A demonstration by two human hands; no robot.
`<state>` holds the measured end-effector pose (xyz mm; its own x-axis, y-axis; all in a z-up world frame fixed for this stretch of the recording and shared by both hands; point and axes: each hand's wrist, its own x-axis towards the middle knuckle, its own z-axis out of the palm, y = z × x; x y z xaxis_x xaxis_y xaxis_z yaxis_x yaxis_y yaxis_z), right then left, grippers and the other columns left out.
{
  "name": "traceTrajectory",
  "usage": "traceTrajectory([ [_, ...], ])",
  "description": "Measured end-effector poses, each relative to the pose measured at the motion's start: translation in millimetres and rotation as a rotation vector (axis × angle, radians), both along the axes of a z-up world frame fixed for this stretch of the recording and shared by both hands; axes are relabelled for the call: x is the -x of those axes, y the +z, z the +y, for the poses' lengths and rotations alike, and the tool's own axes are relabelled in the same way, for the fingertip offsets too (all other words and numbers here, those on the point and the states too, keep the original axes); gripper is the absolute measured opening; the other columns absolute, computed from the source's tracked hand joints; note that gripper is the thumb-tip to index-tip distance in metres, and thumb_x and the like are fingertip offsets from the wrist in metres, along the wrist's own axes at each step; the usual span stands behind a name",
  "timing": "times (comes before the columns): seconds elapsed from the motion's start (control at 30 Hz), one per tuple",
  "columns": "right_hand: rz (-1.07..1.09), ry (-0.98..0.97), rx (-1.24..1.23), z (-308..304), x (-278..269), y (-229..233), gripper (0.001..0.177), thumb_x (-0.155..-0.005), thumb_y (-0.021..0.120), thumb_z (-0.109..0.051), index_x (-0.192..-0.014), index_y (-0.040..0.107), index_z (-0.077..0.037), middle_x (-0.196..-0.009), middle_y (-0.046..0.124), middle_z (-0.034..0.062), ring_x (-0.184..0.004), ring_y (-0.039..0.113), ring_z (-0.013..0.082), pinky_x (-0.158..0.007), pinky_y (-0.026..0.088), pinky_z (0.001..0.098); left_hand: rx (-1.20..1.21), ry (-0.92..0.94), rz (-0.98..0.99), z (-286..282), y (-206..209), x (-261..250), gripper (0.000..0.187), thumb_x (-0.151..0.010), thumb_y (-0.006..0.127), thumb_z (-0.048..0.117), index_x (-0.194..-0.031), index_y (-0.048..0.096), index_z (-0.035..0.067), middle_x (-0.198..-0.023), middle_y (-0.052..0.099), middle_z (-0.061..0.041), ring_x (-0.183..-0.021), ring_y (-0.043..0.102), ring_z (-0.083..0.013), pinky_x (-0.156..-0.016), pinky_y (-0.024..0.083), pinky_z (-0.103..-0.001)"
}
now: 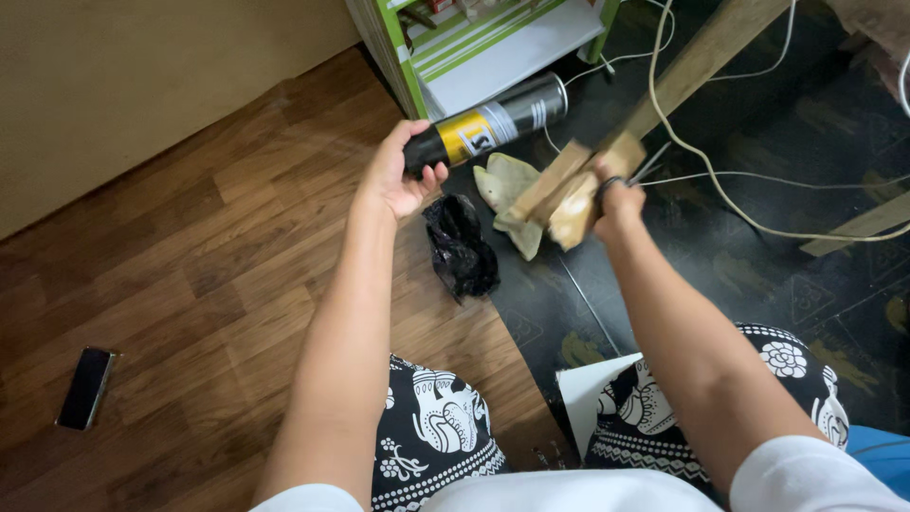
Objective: The person uses shears to cut through black plastic wrap and cardboard packaging to unbox a spray canister, then wipes the canister with a cloth and places it on a shelf.
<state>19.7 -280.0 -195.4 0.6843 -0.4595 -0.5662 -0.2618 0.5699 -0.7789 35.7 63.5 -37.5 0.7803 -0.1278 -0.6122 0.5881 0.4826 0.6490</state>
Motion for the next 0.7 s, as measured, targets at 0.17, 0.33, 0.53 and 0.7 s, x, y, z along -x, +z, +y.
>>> traceTrajectory([
  [0.17,0.013,0.090,0.189,34,18,-54,0.065,-0.075,0.090,-0.018,-0.127,0.055,-0.004,-0.114,0.071,0.0116,-0.097,0.071,0.0264,-0.083,0.062,0.0456,0.318,-0.045,0.019,10,-24,-7,0.051,-0.084,0.074,0.032,-0.118,0.058,-0.002,-0.109,0.067,-0.041,-0.059,0.062,-0.0215,-0.044,0.052,-0.019],
  [0.33,-0.251,0.282,0.594,55,27,-71,0.063,-0.079,0.095,-0.021,-0.123,0.055,0.000,-0.108,0.067,0.0089,-0.096,0.063,0.0190,-0.085,0.054,0.0337,0.414,0.052,0.161,13,-41,-12,0.057,-0.087,0.072,0.033,-0.127,0.052,-0.003,-0.120,0.063,-0.044,-0.061,0.062,-0.0205,-0.045,0.052,-0.018],
  [0.53,-0.339,0.289,0.725,68,19,-41,0.063,-0.083,0.092,-0.025,-0.129,0.056,-0.001,-0.105,0.066,0.0078,-0.093,0.061,0.0163,-0.083,0.053,0.0305,0.141,0.020,0.060,8,-15,3,0.053,-0.084,0.074,0.033,-0.122,0.060,-0.001,-0.110,0.064,-0.031,-0.058,0.063,-0.0206,-0.041,0.049,-0.018],
  [0.7,-0.338,0.330,-0.140,68,2,33,0.062,-0.085,0.076,-0.036,-0.135,0.051,-0.010,-0.107,0.068,0.0073,-0.083,0.069,0.0267,-0.066,0.061,0.0430,-0.412,-0.149,-0.118,-9,38,29,0.045,-0.083,0.076,0.031,-0.114,0.072,-0.001,-0.090,0.068,-0.021,-0.050,0.062,-0.0179,-0.033,0.042,-0.019],
])
